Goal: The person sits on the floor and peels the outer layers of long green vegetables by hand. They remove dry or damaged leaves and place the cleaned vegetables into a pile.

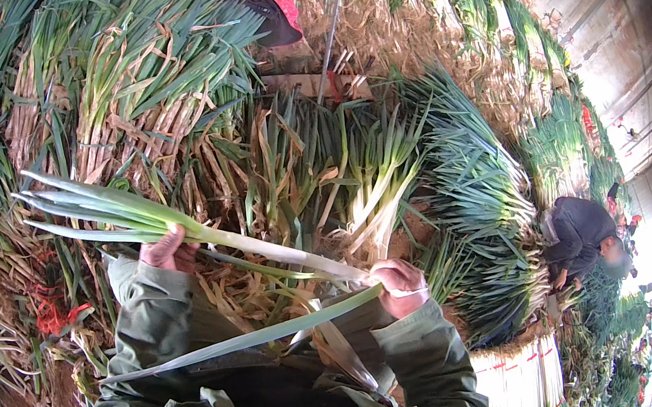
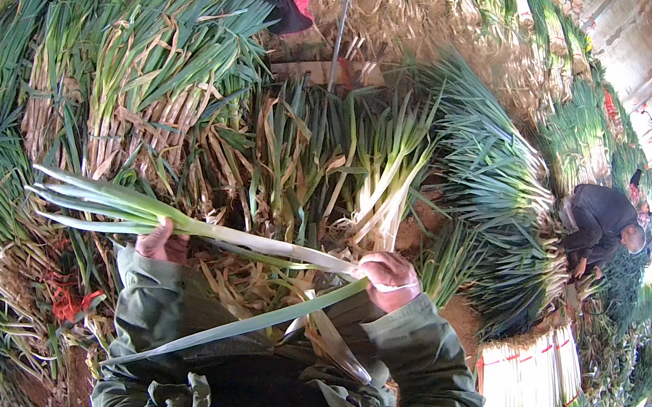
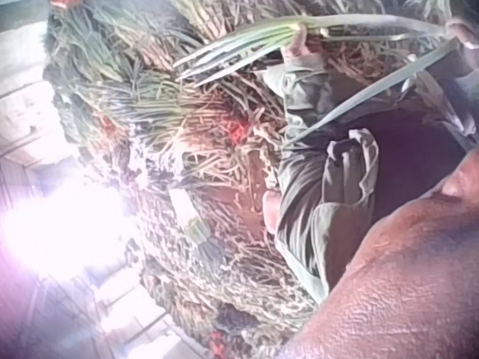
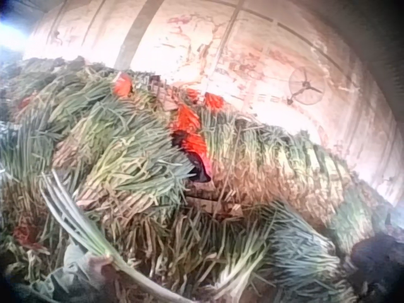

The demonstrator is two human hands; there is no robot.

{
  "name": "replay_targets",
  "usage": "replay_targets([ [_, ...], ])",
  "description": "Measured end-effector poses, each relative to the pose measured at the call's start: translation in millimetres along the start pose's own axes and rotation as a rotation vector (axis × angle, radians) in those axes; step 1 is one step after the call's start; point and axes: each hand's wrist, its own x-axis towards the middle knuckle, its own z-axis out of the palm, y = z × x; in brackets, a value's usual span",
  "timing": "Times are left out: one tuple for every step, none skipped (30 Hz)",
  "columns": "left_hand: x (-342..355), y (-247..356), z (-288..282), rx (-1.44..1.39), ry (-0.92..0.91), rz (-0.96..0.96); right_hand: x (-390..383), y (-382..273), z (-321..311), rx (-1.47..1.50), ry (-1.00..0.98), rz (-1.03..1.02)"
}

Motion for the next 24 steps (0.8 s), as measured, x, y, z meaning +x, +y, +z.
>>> replay_targets([
  [0.8,6.1,-6.0,-0.056,-0.037,0.056,-7.9,9.3,-6.6,-0.05,-0.069,0.052],
  [3.3,11.7,-12.3,-0.086,-0.042,0.109,-16.4,19.3,-12.6,-0.049,-0.114,0.1],
  [5.7,17.7,-19.3,-0.113,-0.03,0.176,-25.3,29.9,-18.2,-0.088,-0.143,0.106],
  [10.0,24.8,-26.4,-0.131,-0.043,0.222,-34.2,41.4,-22.1,-0.143,-0.165,0.177],
  [14.4,32.7,-33.7,-0.17,-0.074,0.26,-43.4,53.9,-25.2,-0.244,-0.194,0.229],
  [17.1,41.5,-41.5,-0.187,-0.052,0.27,-55.1,66.2,-29.0,-0.307,-0.213,0.28],
  [20.9,50.9,-48.4,-0.197,-0.051,0.318,-65.4,81.3,-31.0,-0.352,-0.208,0.314],
  [24.3,62.5,-55.3,-0.206,-0.057,0.334,-77.6,97.0,-35.2,-0.371,-0.239,0.369],
  [27.4,75.4,-61.7,-0.21,-0.08,0.365,-90.3,113.3,-39.7,-0.409,-0.246,0.33],
  [29.4,91.8,-68.4,-0.214,-0.081,0.342,-100.5,131.6,-40.3,-0.508,-0.433,0.481],
  [31.0,107.0,-73.8,-0.198,-0.065,0.355,-109.4,149.0,-38.3,-0.608,-0.618,0.595],
  [31.5,120.4,-77.7,-0.201,-0.19,0.377,-119.2,162.8,-36.0,-0.545,-0.663,0.811],
  [32.9,131.9,-79.5,-0.18,-0.162,0.439,-126.1,175.5,-34.7,-0.572,-0.822,0.87],
  [31.7,142.2,-80.4,-0.168,-0.219,0.434,-135.0,180.3,-25.7,-0.581,-0.844,0.905],
  [30.7,150.5,-79.3,-0.148,-0.279,0.455,-140.1,184.6,-17.8,-0.618,-0.877,0.99],
  [29.5,156.2,-76.7,-0.169,-0.3,0.458,-142.6,186.3,-8.0,-0.632,-0.892,0.925],
  [29.0,160.8,-73.0,-0.15,-0.261,0.492,-147.5,182.9,-1.8,-0.672,-0.955,0.901],
  [28.6,166.5,-68.8,-0.12,-0.262,0.543,-141.1,184.9,11.5,-0.618,-0.961,0.908],
  [29.1,171.1,-64.7,-0.093,-0.238,0.591,-140.8,181.8,16.3,-0.589,-0.959,0.973],
  [29.2,181.9,-62.0,-0.091,-0.284,0.56,-140.7,178.1,21.0,-0.558,-0.957,1.043],
  [29.4,191.4,-60.8,-0.156,-0.286,0.518,-140.7,175.2,23.9,-0.506,-0.934,1.078],
  [31.0,204.4,-60.8,-0.168,-0.241,0.549,-143.3,172.9,21.7,-0.517,-0.973,1.079],
  [32.3,219.8,-62.8,-0.178,-0.219,0.601,-147.7,171.0,19.0,-0.508,-0.996,1.089],
  [29.6,236.3,-68.3,-0.176,-0.186,0.641,-154.4,169.5,15.1,-0.514,-1.012,1.081],
])
